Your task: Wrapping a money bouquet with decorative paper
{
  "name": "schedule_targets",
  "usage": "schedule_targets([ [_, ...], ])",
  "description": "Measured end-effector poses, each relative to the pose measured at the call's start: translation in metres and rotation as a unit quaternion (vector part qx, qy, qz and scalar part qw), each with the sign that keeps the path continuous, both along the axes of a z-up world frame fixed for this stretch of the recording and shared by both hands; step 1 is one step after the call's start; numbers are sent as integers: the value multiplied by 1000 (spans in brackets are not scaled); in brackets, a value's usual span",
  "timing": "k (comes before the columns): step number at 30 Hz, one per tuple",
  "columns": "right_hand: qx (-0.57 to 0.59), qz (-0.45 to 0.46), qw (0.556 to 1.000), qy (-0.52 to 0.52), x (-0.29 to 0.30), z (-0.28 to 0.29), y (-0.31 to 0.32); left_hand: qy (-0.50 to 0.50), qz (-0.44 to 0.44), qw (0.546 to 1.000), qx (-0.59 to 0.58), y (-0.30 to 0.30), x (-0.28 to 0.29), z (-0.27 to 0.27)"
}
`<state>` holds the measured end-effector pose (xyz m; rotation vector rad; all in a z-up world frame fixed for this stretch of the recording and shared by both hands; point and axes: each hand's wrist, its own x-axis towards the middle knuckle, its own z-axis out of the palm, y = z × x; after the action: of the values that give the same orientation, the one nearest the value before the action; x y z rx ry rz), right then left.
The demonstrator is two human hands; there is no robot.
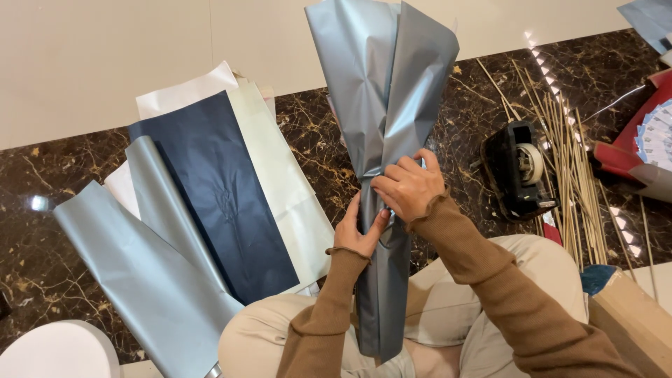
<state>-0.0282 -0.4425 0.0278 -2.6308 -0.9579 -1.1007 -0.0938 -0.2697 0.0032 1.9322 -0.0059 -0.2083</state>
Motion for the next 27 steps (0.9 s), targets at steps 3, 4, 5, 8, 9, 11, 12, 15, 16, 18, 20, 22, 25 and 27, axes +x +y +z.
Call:
schedule_targets([
  [3, -4, -4, 1000, -2, 1, -4, -1, -5, 1, 1000, -1, 0, 1, -1],
  [4, -10, -5, 1000, -1, 2, -5, -2, -3, 2, 1000, -2, 0, 1, 0],
  [5, -15, -7, 1000, -1, 2, -7, -2, -2, 3, 1000, -4, 1, 1, 0],
  [8, -24, -20, 1000, 1, -4, 15, 4, 5, -3, 1000, 6, 1, 1, -5],
  [9, -24, -19, 1000, 1, -2, 13, 3, 5, -3, 1000, 6, 1, 1, -3],
  [11, -32, -22, 999, -1, -1, 8, 0, 4, 2, 1000, 0, 1, 1, 0],
  [12, -32, -22, 999, -1, -1, 8, -1, 3, 2, 1000, 0, 1, 2, -2],
  [15, -30, -23, 999, 7, -1, 6, -2, 6, -2, 1000, -4, 1, 2, -2],
  [16, -36, -35, 999, 15, -1, 6, -2, 9, -3, 1000, -3, 1, 1, 1],
  [18, -43, -47, 998, 22, -2, 5, -2, 13, -4, 1000, -1, 1, 0, 3],
  [20, -45, -60, 997, 30, -4, 5, -2, 9, -3, 1000, -7, 0, 0, 2],
  [22, -45, -69, 996, 32, -5, 6, -2, 9, -3, 1000, -5, 0, 2, -1],
  [25, -47, -90, 994, 34, -8, 8, -2, 12, -3, 1000, -6, 0, 1, 0],
  [27, -50, -102, 993, 32, -8, 7, -4, 13, -2, 1000, -10, 1, 0, 1],
])
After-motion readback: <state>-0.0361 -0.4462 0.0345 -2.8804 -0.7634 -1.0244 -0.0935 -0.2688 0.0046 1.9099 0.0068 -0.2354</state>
